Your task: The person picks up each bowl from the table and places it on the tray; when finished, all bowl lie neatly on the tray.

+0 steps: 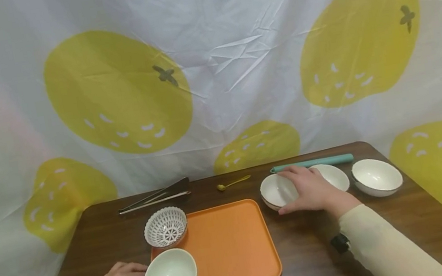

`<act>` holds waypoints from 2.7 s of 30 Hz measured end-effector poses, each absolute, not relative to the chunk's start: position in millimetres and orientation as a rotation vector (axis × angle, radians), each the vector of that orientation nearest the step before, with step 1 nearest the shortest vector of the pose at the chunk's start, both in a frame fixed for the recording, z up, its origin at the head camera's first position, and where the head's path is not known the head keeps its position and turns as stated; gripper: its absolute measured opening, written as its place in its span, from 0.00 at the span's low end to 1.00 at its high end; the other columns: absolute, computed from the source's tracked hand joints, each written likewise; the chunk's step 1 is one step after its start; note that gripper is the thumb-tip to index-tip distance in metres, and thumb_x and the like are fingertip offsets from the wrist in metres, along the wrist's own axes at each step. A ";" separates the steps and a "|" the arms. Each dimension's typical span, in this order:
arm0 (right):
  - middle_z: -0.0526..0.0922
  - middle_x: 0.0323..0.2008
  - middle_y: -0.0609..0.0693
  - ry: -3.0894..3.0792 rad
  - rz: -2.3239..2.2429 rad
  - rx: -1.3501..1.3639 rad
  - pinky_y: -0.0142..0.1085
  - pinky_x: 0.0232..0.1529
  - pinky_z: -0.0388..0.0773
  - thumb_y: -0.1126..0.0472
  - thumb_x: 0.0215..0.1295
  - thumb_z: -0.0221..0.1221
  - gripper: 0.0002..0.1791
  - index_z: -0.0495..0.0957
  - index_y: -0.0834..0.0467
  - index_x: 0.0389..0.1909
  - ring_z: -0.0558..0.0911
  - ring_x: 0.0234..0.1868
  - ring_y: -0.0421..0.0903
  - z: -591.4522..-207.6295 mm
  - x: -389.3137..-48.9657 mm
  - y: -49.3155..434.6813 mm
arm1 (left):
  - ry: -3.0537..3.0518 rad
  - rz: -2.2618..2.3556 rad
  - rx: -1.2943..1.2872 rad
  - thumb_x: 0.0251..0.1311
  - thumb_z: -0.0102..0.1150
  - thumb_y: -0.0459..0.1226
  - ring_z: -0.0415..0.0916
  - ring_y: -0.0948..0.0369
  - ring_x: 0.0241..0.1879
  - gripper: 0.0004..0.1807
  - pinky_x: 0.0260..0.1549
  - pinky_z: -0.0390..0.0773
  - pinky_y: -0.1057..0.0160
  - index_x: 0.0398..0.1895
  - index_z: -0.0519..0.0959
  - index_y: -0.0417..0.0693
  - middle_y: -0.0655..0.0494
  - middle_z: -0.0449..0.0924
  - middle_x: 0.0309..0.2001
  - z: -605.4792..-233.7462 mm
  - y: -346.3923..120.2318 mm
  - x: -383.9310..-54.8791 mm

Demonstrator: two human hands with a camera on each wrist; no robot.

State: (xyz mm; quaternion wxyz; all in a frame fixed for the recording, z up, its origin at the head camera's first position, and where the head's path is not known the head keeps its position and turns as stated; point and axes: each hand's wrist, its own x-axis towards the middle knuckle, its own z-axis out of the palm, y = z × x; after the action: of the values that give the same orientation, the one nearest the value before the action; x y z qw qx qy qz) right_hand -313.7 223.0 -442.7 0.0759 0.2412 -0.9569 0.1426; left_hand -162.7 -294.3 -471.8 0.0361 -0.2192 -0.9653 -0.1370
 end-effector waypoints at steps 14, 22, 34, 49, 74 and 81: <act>0.76 0.63 0.65 -2.887 0.453 0.717 0.66 0.63 0.66 0.28 0.32 0.78 0.65 0.72 0.64 0.69 0.74 0.66 0.63 -451.6 -326.5 224.6 | -2.981 -0.422 -0.642 0.37 0.85 0.53 0.79 0.56 0.51 0.27 0.46 0.83 0.46 0.43 0.90 0.56 0.65 0.85 0.50 -469.2 -292.4 -162.6; 0.78 0.58 0.60 -2.772 0.537 0.776 0.59 0.61 0.72 0.29 0.30 0.79 0.64 0.74 0.65 0.68 0.78 0.60 0.60 -452.4 -315.8 216.4 | -2.986 -0.446 -0.653 0.37 0.84 0.56 0.79 0.55 0.51 0.28 0.45 0.83 0.44 0.43 0.90 0.55 0.64 0.85 0.50 -470.3 -293.2 -161.5; 0.76 0.62 0.56 -2.698 0.646 0.924 0.55 0.63 0.76 0.32 0.32 0.80 0.63 0.73 0.64 0.69 0.77 0.62 0.57 -445.1 -278.5 163.0 | -2.986 -0.430 -0.667 0.38 0.84 0.56 0.79 0.55 0.51 0.29 0.45 0.84 0.46 0.45 0.90 0.54 0.64 0.85 0.50 -470.0 -293.6 -163.2; 0.73 0.65 0.51 -2.811 0.798 1.106 0.45 0.64 0.78 0.32 0.36 0.80 0.64 0.70 0.60 0.73 0.74 0.63 0.48 -449.3 -266.6 86.0 | -2.934 -0.396 -0.684 0.38 0.83 0.56 0.77 0.60 0.49 0.29 0.43 0.84 0.53 0.46 0.90 0.57 0.66 0.85 0.51 -472.2 -294.5 -163.9; 0.61 0.77 0.55 -2.914 0.851 1.257 0.49 0.73 0.70 0.35 0.40 0.81 0.69 0.57 0.58 0.80 0.65 0.75 0.55 -456.3 -266.6 64.5 | -2.984 -0.465 -0.673 0.38 0.84 0.55 0.77 0.55 0.52 0.30 0.45 0.83 0.47 0.47 0.90 0.56 0.65 0.85 0.51 -472.4 -296.8 -162.7; 0.56 0.80 0.58 -2.938 0.945 1.221 0.55 0.73 0.68 0.39 0.46 0.80 0.65 0.56 0.52 0.81 0.59 0.79 0.58 -460.7 -262.4 94.3 | -2.921 -0.443 -0.714 0.37 0.84 0.55 0.77 0.57 0.50 0.29 0.44 0.83 0.49 0.46 0.90 0.56 0.66 0.85 0.50 -473.7 -298.3 -162.2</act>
State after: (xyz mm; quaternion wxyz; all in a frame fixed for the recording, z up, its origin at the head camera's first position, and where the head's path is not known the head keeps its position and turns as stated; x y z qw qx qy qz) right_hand -262.4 94.3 -460.7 -0.0885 0.3664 -0.8817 0.2837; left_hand -162.2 -298.3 -473.7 0.0509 -0.2346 -0.9598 -0.1457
